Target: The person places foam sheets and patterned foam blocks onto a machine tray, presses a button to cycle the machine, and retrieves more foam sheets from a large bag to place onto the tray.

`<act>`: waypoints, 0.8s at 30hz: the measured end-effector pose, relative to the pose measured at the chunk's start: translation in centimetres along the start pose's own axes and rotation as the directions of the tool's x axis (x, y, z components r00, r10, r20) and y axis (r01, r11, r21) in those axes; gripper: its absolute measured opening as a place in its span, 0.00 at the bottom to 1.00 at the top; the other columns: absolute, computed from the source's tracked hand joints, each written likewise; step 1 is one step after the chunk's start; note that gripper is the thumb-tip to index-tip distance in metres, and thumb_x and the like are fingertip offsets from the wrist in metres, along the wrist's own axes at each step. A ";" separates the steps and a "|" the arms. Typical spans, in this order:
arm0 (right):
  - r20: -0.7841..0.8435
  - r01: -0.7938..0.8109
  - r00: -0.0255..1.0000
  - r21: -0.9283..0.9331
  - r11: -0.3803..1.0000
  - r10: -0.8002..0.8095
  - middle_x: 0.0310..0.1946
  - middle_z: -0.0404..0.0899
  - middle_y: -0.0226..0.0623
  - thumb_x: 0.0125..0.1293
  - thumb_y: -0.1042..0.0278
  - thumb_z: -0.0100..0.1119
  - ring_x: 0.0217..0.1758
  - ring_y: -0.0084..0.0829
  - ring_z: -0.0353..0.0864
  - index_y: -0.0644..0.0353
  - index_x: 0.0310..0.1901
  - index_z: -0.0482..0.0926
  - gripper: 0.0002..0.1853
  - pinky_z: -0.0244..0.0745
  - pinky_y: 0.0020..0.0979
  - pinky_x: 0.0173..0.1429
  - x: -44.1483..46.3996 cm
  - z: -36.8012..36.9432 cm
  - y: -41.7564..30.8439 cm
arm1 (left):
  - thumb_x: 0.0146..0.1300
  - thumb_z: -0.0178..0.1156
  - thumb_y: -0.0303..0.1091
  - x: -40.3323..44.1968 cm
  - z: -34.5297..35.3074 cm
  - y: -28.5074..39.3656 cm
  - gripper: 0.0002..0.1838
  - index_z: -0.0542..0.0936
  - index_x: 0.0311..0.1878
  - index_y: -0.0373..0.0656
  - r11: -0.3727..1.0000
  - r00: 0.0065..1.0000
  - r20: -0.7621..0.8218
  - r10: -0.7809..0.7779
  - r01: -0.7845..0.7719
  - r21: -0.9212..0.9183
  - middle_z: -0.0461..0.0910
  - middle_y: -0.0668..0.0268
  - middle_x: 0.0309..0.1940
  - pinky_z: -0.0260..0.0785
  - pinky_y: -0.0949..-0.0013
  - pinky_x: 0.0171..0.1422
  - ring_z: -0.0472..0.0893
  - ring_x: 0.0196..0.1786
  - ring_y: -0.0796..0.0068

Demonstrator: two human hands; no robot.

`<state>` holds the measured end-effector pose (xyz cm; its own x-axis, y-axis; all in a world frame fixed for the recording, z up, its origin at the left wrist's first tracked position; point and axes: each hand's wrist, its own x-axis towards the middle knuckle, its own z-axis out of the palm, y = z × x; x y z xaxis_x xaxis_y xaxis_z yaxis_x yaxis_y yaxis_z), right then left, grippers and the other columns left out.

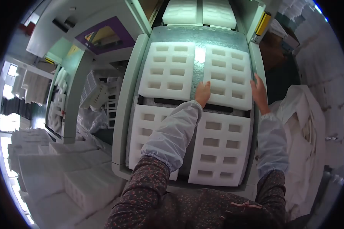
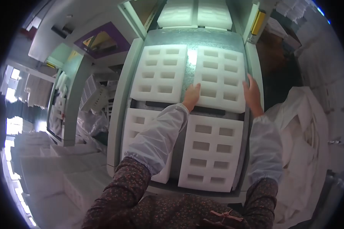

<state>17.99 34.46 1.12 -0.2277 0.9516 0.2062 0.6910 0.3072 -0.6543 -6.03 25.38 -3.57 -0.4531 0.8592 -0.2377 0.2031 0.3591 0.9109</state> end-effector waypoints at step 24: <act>0.375 0.089 0.920 -0.477 0.874 0.112 0.40 0.80 0.50 0.62 0.30 0.27 0.45 0.51 0.76 0.70 0.37 0.80 0.44 0.66 0.41 0.51 22.2 12.0 -2.2 | 0.68 0.43 0.42 0.1 1.2 -0.1 0.16 0.66 0.42 0.35 1.000 0.999 -0.049 0.015 -0.014 0.017 0.70 0.47 0.42 0.62 0.51 0.50 0.70 0.44 0.47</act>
<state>3.17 54.79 -1.59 -0.3898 0.9075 -0.1564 0.9114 0.3559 -0.2064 -5.06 25.86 -4.06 -0.4924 0.8453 -0.2074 0.2237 0.3532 0.9084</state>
